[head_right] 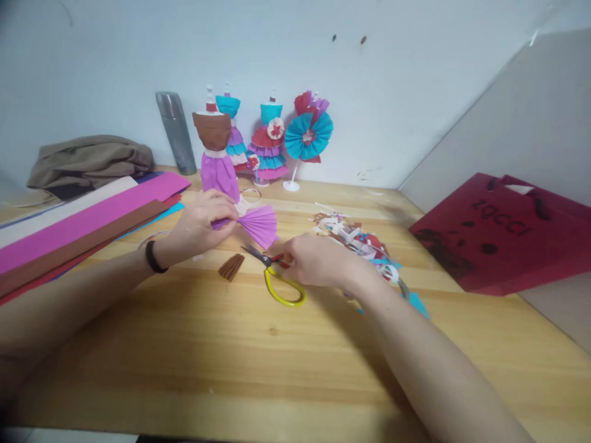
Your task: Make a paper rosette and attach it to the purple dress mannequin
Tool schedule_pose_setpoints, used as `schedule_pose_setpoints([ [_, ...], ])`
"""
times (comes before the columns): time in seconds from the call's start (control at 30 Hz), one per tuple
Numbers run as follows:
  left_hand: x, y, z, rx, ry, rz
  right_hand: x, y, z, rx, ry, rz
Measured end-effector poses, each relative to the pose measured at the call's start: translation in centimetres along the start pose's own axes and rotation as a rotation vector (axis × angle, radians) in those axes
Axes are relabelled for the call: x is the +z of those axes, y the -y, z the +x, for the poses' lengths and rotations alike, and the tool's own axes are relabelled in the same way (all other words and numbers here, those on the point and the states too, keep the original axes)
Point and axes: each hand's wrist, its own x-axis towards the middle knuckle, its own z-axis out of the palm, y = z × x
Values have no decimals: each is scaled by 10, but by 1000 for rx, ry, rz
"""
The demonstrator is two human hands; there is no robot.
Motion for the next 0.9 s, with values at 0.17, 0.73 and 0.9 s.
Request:
schedule_pose_setpoints([
  [0.17, -1, 3, 2, 52, -38, -63, 11, 9, 6, 93, 98, -60],
  [0.73, -13, 6, 16, -1104, 22, -1470, 1, -28, 3, -116, -126, 334],
  [0.9, -12, 6, 15, -1072, -25, -1502, -11, -42, -3, -240, -157, 638],
])
